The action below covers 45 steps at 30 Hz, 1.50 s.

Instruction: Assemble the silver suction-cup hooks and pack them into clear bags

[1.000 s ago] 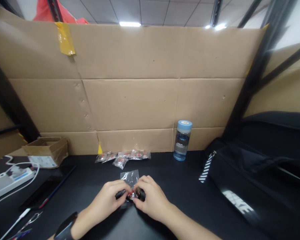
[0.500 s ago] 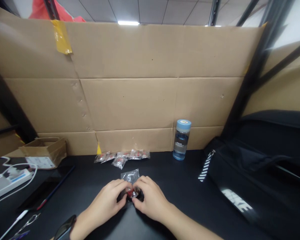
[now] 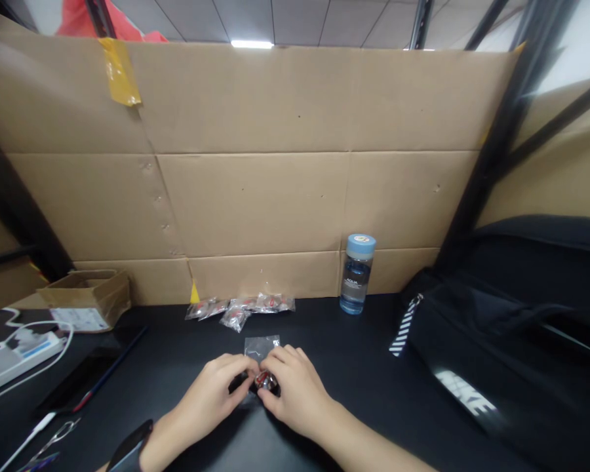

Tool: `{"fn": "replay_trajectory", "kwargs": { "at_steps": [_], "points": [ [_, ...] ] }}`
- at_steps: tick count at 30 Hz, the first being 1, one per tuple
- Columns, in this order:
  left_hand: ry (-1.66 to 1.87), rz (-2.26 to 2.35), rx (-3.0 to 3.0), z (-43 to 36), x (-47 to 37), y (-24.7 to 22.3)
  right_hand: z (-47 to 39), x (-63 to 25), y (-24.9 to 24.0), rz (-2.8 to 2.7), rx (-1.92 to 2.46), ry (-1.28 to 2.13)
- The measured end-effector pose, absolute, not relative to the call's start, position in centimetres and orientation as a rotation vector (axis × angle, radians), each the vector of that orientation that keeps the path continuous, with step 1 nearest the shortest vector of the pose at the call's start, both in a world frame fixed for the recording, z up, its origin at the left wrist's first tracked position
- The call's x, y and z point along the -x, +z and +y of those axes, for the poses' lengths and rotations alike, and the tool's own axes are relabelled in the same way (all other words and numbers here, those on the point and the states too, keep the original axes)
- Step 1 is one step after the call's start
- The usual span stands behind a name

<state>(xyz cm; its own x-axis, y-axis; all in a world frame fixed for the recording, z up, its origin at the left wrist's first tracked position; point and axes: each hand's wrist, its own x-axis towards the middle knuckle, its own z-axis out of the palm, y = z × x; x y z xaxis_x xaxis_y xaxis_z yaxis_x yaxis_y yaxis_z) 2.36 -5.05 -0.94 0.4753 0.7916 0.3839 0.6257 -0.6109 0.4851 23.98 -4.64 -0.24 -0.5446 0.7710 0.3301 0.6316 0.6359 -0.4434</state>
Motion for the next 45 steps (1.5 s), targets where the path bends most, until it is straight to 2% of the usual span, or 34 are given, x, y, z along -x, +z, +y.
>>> {"fn": "replay_trajectory", "kwargs": {
  "at_steps": [11, 17, 34, 41, 45],
  "points": [
    [0.832, 1.039, -2.425, -6.1, -3.1, 0.2, -4.4, -23.9, -0.8, -2.492, 1.031, 0.034],
    [0.875, 1.055, -2.408, -5.7, -2.7, -0.1, -4.8, -24.4, 0.1, -2.515, 1.012, 0.181],
    [0.868, 1.034, -2.459, -6.3, -3.0, 0.5, -4.6, -24.8, 0.7, -2.545, 1.056, 0.250],
    [0.934, 1.102, -2.355, -6.0, -2.5, 0.5, -4.6, -25.7, 2.0, -2.509, 0.746, 0.559],
    [0.994, 1.080, -2.246, -5.5, -2.2, 0.4, -4.8, -25.8, 2.0, -2.548, 0.746, 0.542]
  ]
}}
